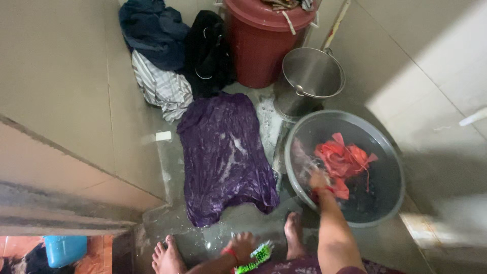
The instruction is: The person hand-washes a purple garment on a wet tiled floor using a bar of soap and a scrub brush. They scrub the fabric, rinse it under running water from a tap, and wring it out before placing it into a basin.
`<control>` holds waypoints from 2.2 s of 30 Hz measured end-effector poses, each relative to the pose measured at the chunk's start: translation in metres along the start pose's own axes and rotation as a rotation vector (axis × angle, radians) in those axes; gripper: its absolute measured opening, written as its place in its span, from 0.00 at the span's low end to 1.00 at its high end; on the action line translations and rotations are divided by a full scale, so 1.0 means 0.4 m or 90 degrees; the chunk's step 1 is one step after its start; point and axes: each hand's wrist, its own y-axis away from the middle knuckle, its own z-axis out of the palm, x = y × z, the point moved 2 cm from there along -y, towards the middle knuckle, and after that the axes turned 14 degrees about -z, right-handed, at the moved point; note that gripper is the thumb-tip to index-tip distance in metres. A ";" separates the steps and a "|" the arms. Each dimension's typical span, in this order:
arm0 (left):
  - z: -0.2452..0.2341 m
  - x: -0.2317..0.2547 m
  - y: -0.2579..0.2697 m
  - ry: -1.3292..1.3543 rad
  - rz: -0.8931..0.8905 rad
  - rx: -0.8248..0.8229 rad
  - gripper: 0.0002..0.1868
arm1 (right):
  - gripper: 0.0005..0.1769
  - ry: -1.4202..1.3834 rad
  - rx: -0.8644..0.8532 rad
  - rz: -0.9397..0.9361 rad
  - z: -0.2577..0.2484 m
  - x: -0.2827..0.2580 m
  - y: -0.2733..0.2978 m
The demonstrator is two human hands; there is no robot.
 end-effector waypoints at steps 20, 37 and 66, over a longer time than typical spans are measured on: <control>-0.122 -0.204 -0.142 0.373 -0.122 0.063 0.56 | 0.30 -1.131 0.345 0.332 -0.033 -0.010 -0.003; -0.231 -0.344 -0.234 0.506 -0.249 0.335 0.23 | 0.51 -1.082 0.128 0.444 0.330 -0.574 -0.057; -0.137 -0.575 -0.249 -0.089 -0.024 0.128 0.45 | 0.24 0.017 0.154 -0.299 0.280 -0.666 -0.384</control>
